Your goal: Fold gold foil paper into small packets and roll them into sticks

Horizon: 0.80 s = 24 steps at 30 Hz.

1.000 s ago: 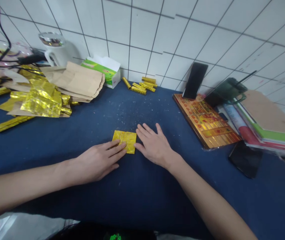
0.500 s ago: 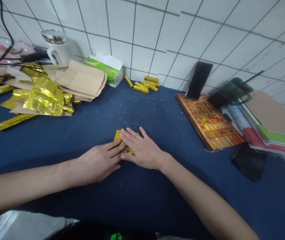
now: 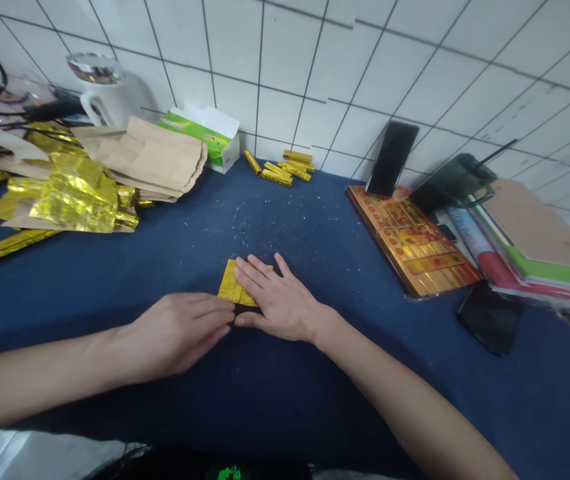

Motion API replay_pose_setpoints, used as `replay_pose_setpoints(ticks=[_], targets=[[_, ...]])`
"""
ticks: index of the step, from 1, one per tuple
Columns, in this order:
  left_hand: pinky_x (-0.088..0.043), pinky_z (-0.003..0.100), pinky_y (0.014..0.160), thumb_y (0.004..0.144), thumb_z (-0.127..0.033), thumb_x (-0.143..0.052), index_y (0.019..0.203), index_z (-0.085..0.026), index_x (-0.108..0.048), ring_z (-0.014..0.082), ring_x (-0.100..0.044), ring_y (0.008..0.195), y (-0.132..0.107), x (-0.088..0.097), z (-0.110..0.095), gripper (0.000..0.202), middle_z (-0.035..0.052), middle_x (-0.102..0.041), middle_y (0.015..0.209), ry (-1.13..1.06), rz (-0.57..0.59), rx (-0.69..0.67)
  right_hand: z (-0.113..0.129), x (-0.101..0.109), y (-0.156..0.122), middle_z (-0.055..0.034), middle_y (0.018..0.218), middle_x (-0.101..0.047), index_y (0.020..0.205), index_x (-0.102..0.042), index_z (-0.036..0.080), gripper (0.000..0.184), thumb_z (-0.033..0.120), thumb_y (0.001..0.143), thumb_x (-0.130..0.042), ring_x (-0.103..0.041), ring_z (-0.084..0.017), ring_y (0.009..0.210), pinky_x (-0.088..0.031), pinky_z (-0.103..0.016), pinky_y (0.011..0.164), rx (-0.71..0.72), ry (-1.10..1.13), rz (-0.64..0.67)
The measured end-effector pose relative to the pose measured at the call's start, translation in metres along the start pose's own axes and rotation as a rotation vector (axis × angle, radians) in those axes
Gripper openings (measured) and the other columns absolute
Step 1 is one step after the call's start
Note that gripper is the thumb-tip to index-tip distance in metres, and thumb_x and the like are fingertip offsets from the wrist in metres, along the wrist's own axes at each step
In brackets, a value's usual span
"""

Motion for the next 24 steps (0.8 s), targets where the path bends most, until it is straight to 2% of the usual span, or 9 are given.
replay_pose_setpoints(ticks=[3,7,10,12,15,17,18,20,24], targets=[[-0.048,0.035,0.085,0.087,-0.018,-0.039,0.100,-0.012,-0.057,0.0203,-0.056,0.098,0.006,0.005,0.011,0.024,0.0098,-0.061,0.098,-0.021,0.005,0.041,0.000,-0.001,0.000,-0.0065,0.148,-0.009,0.141,-0.003,0.019,0.080,0.068,0.081,-0.023,-0.004,-0.026,0.135,-0.003,-0.057,0.104,0.005,0.013,-0.007],[-0.039,0.042,0.095,0.082,-0.020,-0.047,0.108,-0.010,-0.053,0.0263,-0.047,0.110,0.009,-0.006,0.011,0.029,0.0136,-0.054,0.109,0.001,0.138,0.009,0.001,-0.003,0.002,-0.0089,0.148,-0.011,0.141,-0.004,0.016,0.088,0.072,0.077,-0.027,-0.005,-0.026,0.135,-0.003,-0.057,0.104,0.008,0.027,-0.008],[-0.037,0.043,0.097,0.082,-0.020,-0.047,0.109,-0.008,-0.052,0.0270,-0.046,0.110,0.010,-0.011,0.009,0.031,0.0135,-0.055,0.106,0.018,0.192,-0.004,0.000,0.000,0.002,-0.0110,0.148,-0.013,0.141,-0.008,0.015,0.095,0.074,0.072,-0.035,-0.007,-0.028,0.135,-0.003,-0.058,0.104,0.012,0.056,-0.018],[-0.041,0.041,0.093,0.083,-0.022,-0.046,0.108,-0.009,-0.053,0.0257,-0.049,0.105,0.011,-0.010,0.008,0.029,0.0122,-0.056,0.102,0.014,0.204,-0.001,-0.001,0.005,-0.002,-0.0123,0.147,-0.017,0.141,-0.012,0.015,0.092,0.069,0.073,-0.043,-0.013,-0.027,0.134,-0.006,-0.056,0.105,0.005,0.087,-0.067],[-0.045,0.038,0.085,0.084,-0.025,-0.045,0.109,-0.010,-0.054,0.0242,-0.051,0.097,0.011,-0.006,0.009,0.030,0.0118,-0.055,0.099,0.010,0.229,0.019,-0.003,0.016,-0.015,-0.0124,0.139,-0.036,0.133,-0.033,0.017,0.062,0.047,0.081,-0.052,-0.031,-0.023,0.127,-0.015,-0.051,0.105,-0.035,0.099,-0.254],[-0.045,0.037,0.085,0.084,-0.024,-0.045,0.111,-0.011,-0.053,0.0237,-0.050,0.096,0.012,-0.004,0.011,0.031,0.0119,-0.054,0.100,0.007,0.236,0.021,-0.001,0.021,-0.024,-0.0116,0.122,-0.052,0.112,-0.054,0.017,0.034,0.034,0.082,-0.053,-0.045,-0.023,0.115,-0.024,-0.048,0.102,-0.028,0.065,-0.344],[-0.045,0.037,0.085,0.084,-0.024,-0.045,0.111,-0.011,-0.053,0.0232,-0.050,0.096,0.012,-0.003,0.011,0.031,0.0115,-0.054,0.100,0.001,0.236,0.020,0.001,0.021,-0.027,-0.0115,0.112,-0.056,0.102,-0.059,0.016,0.025,0.030,0.082,-0.054,-0.049,-0.023,0.108,-0.031,-0.046,0.098,-0.007,0.051,-0.349],[-0.044,0.036,0.085,0.084,-0.024,-0.045,0.110,-0.013,-0.054,0.0220,-0.050,0.095,0.013,-0.002,0.013,0.029,0.0103,-0.054,0.100,-0.018,0.235,0.024,0.005,0.019,-0.030,-0.0114,0.101,-0.058,0.094,-0.061,0.014,0.017,0.023,0.081,-0.055,-0.052,-0.022,0.099,-0.040,-0.042,0.090,0.021,0.030,-0.323],[-0.045,0.035,0.083,0.083,-0.022,-0.046,0.107,-0.015,-0.055,0.0213,-0.049,0.094,0.015,0.000,0.016,0.026,0.0092,-0.052,0.100,-0.066,0.239,0.053,0.010,0.013,-0.028,-0.0105,0.095,-0.058,0.091,-0.062,0.013,0.014,0.016,0.082,-0.051,-0.052,-0.022,0.093,-0.044,-0.040,0.084,0.035,-0.007,-0.292]])
Point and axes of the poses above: each hand's wrist, its own y-axis towards the middle knuckle, its own x-axis out of the back of the hand, z = x × y, the point moved 2 cm from there along y, towards the middle knuckle
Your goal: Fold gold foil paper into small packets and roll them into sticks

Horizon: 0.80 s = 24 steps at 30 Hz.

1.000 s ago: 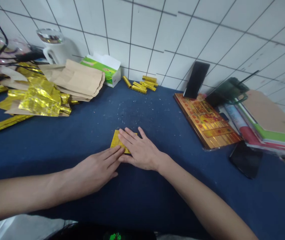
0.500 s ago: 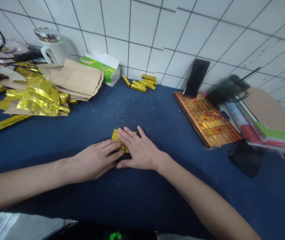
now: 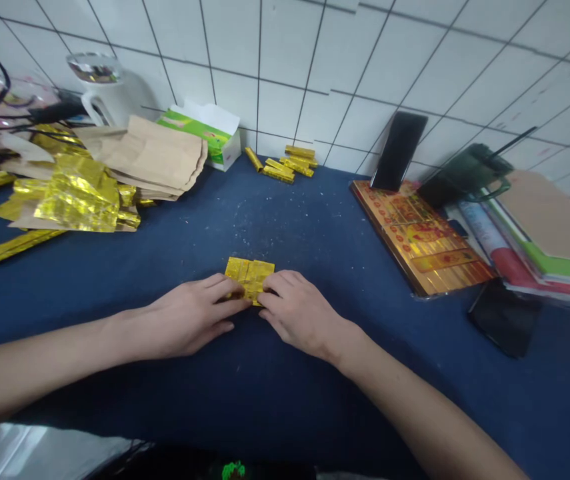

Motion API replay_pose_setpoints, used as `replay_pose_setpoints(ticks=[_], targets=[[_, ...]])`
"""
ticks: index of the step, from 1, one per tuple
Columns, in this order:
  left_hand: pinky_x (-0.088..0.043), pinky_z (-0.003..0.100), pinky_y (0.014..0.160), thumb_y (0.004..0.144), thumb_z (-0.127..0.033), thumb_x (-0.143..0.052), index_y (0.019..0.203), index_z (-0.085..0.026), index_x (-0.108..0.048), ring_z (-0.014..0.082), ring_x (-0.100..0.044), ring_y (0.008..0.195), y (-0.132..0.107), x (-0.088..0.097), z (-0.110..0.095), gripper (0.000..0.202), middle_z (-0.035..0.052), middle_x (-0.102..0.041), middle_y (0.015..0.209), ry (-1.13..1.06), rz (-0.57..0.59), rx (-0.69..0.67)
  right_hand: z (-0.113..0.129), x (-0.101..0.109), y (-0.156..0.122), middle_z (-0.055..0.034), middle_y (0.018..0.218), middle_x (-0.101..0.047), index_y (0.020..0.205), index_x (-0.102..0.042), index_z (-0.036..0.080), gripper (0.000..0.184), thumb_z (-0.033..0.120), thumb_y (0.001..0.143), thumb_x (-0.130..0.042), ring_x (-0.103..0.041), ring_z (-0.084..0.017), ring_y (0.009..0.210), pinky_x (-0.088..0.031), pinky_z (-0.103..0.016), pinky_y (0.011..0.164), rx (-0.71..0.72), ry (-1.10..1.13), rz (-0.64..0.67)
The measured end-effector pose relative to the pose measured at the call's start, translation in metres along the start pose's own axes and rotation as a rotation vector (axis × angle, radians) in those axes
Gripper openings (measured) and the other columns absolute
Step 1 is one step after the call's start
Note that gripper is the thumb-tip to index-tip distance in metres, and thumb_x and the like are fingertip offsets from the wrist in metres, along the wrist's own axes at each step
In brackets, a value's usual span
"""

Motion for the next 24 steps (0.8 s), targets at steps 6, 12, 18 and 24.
replay_pose_setpoints(ticks=[6,12,18,24], targets=[[-0.045,0.036,0.082,0.082,-0.019,-0.047,0.107,-0.017,-0.055,0.0214,-0.047,0.095,0.003,0.003,0.004,0.026,0.0083,-0.050,0.102,-0.063,0.010,0.019,0.002,-0.004,0.002,-0.0091,0.089,-0.059,0.086,-0.062,0.014,0.019,0.013,0.086,-0.043,-0.053,-0.020,0.086,-0.048,-0.038,0.076,0.031,-0.037,-0.041],[-0.045,0.036,0.081,0.082,-0.018,-0.050,0.108,-0.021,-0.056,0.0203,-0.047,0.094,0.005,-0.001,0.012,0.028,0.0068,-0.049,0.100,-0.126,-0.041,0.047,0.000,-0.008,0.002,-0.0080,0.081,-0.060,0.081,-0.062,0.013,0.023,0.011,0.087,-0.040,-0.054,-0.018,0.078,-0.048,-0.034,0.070,0.049,-0.051,-0.110],[-0.045,0.032,0.077,0.081,-0.012,-0.049,0.102,-0.022,-0.062,0.0177,-0.048,0.088,0.004,-0.009,0.017,0.027,0.0053,-0.050,0.094,-0.197,-0.156,0.099,-0.001,-0.010,0.006,-0.0080,0.077,-0.060,0.076,-0.061,0.014,0.024,0.011,0.086,-0.040,-0.053,-0.018,0.075,-0.048,-0.035,0.068,-0.011,0.030,-0.181],[-0.045,0.030,0.076,0.088,-0.015,-0.041,0.100,-0.022,-0.063,0.0160,-0.050,0.087,0.005,-0.013,0.016,0.026,0.0043,-0.054,0.089,-0.243,-0.192,0.096,0.001,-0.011,0.006,-0.0076,0.076,-0.057,0.072,-0.060,0.015,0.023,0.012,0.085,-0.041,-0.051,-0.017,0.073,-0.047,-0.033,0.067,-0.099,0.098,-0.218]])
Point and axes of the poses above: each hand's wrist, its own y-axis towards the middle knuckle, its own x-axis out of the back of the hand, z = x × y, the point moved 2 cm from there along y, towards the middle knuckle
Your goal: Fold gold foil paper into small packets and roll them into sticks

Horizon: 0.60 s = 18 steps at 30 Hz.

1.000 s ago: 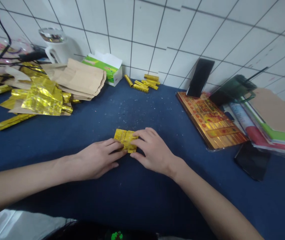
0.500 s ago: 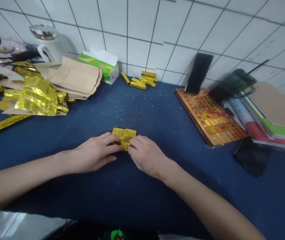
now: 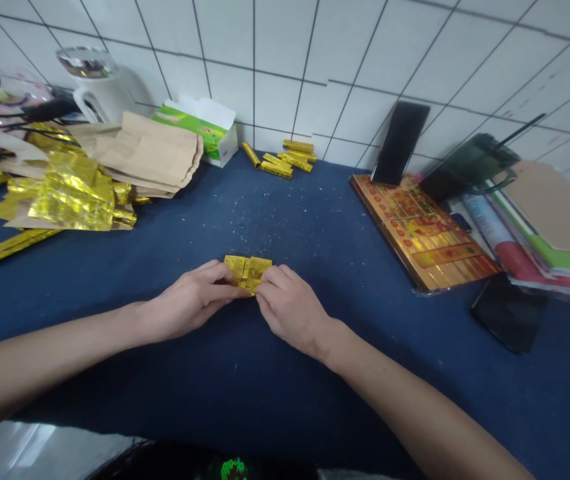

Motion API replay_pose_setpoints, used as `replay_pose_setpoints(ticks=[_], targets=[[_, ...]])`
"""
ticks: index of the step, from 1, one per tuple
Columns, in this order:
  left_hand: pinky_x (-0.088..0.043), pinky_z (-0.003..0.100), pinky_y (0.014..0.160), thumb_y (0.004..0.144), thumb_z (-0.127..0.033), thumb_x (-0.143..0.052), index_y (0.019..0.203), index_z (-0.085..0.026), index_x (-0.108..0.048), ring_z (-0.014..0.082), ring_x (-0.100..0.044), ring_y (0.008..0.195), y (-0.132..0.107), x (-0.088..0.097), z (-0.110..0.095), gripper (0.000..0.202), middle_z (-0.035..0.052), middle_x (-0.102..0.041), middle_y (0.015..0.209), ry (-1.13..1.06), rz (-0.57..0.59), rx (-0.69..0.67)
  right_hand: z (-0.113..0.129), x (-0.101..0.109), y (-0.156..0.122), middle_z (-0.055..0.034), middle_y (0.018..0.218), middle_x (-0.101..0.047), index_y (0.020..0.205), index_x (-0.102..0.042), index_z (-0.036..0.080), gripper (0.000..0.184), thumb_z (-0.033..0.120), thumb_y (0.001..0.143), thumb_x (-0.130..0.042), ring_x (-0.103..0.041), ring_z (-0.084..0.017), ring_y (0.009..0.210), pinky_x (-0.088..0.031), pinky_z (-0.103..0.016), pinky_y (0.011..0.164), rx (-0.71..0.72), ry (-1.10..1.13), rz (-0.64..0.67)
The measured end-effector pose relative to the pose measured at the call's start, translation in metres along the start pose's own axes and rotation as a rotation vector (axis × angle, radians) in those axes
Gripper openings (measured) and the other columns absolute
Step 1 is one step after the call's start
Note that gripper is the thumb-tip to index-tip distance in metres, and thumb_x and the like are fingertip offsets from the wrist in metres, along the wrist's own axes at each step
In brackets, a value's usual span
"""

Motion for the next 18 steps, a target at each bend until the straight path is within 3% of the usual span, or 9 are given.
replay_pose_setpoints(ticks=[5,8,11,18], targets=[[-0.046,0.031,0.081,0.085,-0.010,-0.043,0.110,-0.018,-0.051,0.0158,-0.052,0.091,0.0010,0.0018,-0.0014,0.027,0.0043,-0.058,0.098,-0.016,-0.043,0.001,-0.0001,0.0004,-0.0003,-0.0073,0.076,-0.059,0.080,-0.061,0.015,0.023,0.011,0.086,-0.040,-0.052,-0.018,0.074,-0.046,-0.034,0.068,-0.002,-0.034,0.036],[-0.048,0.031,0.073,0.082,-0.011,-0.048,0.096,-0.016,-0.052,0.0166,-0.053,0.084,0.0007,0.0042,-0.0018,0.015,0.0031,-0.058,0.088,0.003,-0.025,0.067,0.0004,0.0005,-0.0015,-0.0076,0.079,-0.061,0.084,-0.061,0.015,0.021,0.012,0.085,-0.041,-0.053,-0.019,0.077,-0.046,-0.036,0.069,0.011,-0.055,0.059],[-0.047,0.031,0.073,0.081,-0.012,-0.051,0.084,-0.015,-0.054,0.0170,-0.052,0.081,0.0006,0.0061,-0.0031,0.005,0.0029,-0.056,0.083,0.035,0.031,0.050,0.0003,0.0003,-0.0034,-0.0077,0.080,-0.061,0.083,-0.061,0.016,0.019,0.014,0.085,-0.043,-0.053,-0.020,0.078,-0.046,-0.035,0.068,0.032,-0.080,0.069],[-0.046,0.031,0.078,0.084,-0.011,-0.046,0.086,-0.012,-0.060,0.0179,-0.050,0.089,-0.0006,0.0060,-0.0027,0.014,0.0068,-0.055,0.090,0.060,0.016,-0.002,-0.0004,0.0001,-0.0022,-0.0072,0.076,-0.059,0.077,-0.061,0.014,0.021,0.013,0.086,-0.041,-0.050,-0.018,0.073,-0.045,-0.033,0.068,0.001,-0.068,0.043]])
Point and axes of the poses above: each hand's wrist, its own y-axis towards the middle knuckle, its own x-axis out of the back of the hand, z = x × y, the point moved 2 cm from there along y, towards the middle knuckle
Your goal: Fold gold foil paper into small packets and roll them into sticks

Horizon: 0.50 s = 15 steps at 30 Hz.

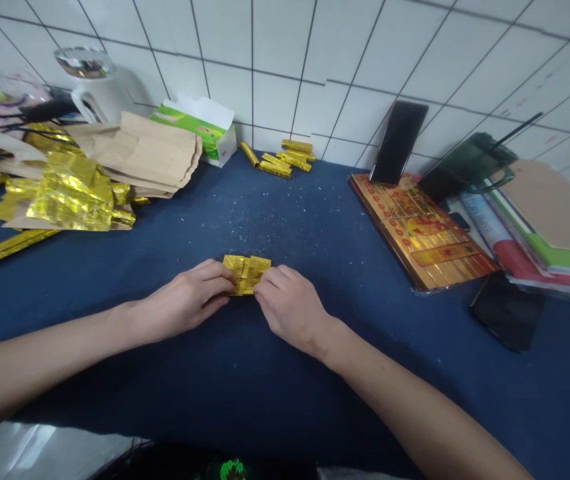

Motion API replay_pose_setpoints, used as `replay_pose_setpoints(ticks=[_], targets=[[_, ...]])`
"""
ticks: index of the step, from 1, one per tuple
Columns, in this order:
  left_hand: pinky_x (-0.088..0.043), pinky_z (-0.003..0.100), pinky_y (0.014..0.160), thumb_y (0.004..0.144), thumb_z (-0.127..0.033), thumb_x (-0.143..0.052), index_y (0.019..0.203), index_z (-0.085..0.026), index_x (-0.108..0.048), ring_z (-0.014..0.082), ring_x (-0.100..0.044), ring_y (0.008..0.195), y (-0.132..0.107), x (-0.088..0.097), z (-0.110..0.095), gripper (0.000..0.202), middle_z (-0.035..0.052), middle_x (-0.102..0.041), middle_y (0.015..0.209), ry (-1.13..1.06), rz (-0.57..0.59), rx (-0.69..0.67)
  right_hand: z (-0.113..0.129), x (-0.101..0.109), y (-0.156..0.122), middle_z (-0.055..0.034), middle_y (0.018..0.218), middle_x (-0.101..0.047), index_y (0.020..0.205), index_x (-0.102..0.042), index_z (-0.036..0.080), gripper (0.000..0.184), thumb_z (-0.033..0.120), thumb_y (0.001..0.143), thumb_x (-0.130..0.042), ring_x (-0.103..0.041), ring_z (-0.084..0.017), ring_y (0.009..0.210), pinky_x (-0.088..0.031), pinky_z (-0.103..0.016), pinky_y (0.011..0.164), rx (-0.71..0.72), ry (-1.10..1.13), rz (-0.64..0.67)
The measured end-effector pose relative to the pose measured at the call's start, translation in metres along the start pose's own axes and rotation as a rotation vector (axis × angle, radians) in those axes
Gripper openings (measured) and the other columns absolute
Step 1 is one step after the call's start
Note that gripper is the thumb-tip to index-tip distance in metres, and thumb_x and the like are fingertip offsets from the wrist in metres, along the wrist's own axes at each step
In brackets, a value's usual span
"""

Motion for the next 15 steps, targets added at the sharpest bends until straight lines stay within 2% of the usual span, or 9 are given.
replay_pose_setpoints(ticks=[7,12,15], targets=[[-0.046,0.030,0.073,0.085,-0.012,-0.045,0.083,-0.015,-0.063,0.0160,-0.052,0.079,0.0020,0.0012,0.0022,0.018,0.0046,-0.057,0.082,0.035,-0.046,0.009,0.0021,-0.0008,0.0021,-0.0070,0.075,-0.057,0.072,-0.059,0.015,0.024,0.013,0.086,-0.039,-0.047,-0.018,0.070,-0.043,-0.033,0.067,-0.077,0.011,0.006],[-0.045,0.030,0.074,0.085,-0.010,-0.043,0.084,-0.014,-0.062,0.0151,-0.054,0.077,0.0031,0.0014,0.0039,0.019,0.0036,-0.060,0.080,0.023,-0.019,0.009,0.0002,-0.0021,0.0027,-0.0063,0.073,-0.057,0.073,-0.059,0.015,0.024,0.012,0.086,-0.040,-0.047,-0.017,0.069,-0.041,-0.033,0.067,-0.099,0.006,0.009],[-0.045,0.031,0.077,0.084,-0.012,-0.047,0.087,-0.014,-0.062,0.0162,-0.055,0.082,0.0026,0.0044,0.0037,0.016,0.0045,-0.060,0.084,0.022,0.030,0.013,-0.0012,-0.0024,0.0033,-0.0065,0.073,-0.058,0.074,-0.061,0.014,0.023,0.012,0.085,-0.041,-0.048,-0.018,0.069,-0.041,-0.033,0.067,-0.095,-0.004,0.008]])
Point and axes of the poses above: each hand's wrist, its own y-axis towards the middle knuckle, its own x-axis out of the back of the hand, z = x × y, the point moved 2 cm from there along y, towards the middle knuckle
